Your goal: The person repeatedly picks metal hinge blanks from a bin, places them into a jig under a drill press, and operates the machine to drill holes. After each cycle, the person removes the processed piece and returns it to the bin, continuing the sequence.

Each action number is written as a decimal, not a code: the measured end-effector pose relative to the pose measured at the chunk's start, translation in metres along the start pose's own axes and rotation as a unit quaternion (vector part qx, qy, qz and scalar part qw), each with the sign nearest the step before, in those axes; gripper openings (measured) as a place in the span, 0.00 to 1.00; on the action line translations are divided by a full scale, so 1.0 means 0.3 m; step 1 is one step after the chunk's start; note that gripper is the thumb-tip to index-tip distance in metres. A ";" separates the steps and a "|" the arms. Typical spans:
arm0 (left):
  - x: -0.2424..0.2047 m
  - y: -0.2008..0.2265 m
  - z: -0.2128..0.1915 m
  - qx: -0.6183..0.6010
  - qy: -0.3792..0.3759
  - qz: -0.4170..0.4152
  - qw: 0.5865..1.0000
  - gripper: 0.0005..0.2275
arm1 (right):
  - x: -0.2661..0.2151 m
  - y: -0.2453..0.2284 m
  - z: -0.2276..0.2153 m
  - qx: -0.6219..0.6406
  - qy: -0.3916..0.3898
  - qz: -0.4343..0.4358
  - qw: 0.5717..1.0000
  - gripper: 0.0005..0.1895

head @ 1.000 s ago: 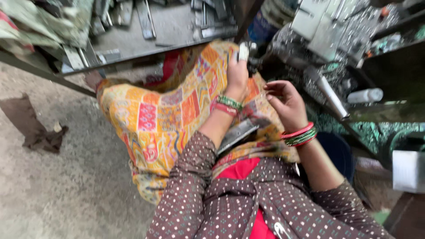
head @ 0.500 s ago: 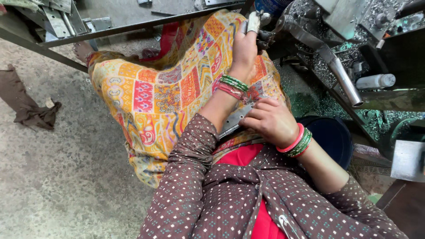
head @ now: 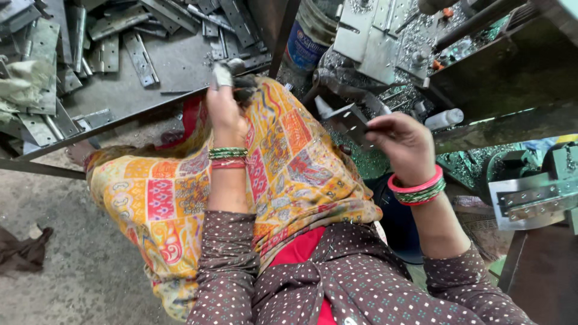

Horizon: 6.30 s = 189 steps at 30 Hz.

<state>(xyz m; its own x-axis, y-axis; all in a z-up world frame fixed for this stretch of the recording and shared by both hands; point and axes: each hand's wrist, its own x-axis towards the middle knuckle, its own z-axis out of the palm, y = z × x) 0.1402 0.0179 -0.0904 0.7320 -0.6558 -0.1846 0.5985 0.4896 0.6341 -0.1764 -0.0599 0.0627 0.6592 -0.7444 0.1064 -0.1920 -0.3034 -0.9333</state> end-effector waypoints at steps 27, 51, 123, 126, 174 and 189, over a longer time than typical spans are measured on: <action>-0.323 -0.254 0.361 -0.041 -0.285 -0.135 0.948 0.32 | 0.067 0.165 0.017 0.298 0.152 0.113 0.936 0.08; 0.172 -0.043 -0.298 0.278 0.177 0.108 0.938 0.29 | 0.015 0.202 -0.174 -0.333 0.054 0.206 0.918 0.19; -0.291 -0.287 0.497 0.706 -0.208 0.235 0.634 0.18 | 0.123 0.122 -0.148 -0.505 -0.213 0.311 0.777 0.32; -0.192 -0.275 0.554 0.711 -0.141 0.457 0.515 0.25 | 0.139 0.138 -0.138 -0.525 -0.215 0.301 0.767 0.30; -0.100 -0.467 0.609 0.738 -0.227 0.435 0.463 0.13 | -0.059 0.490 -0.069 -0.410 -0.061 0.262 0.872 0.30; -0.082 -0.504 0.617 0.748 -0.221 0.434 0.452 0.15 | -0.223 0.675 0.080 -0.374 0.024 0.239 0.896 0.28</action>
<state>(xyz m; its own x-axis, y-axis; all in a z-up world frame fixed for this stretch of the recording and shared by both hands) -0.0286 -0.1463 -0.0429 0.1463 -0.8022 0.5789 -0.9819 -0.0463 0.1839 -0.2419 -0.0572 -0.1417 0.3425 -0.9150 -0.2132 -0.8894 -0.2426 -0.3874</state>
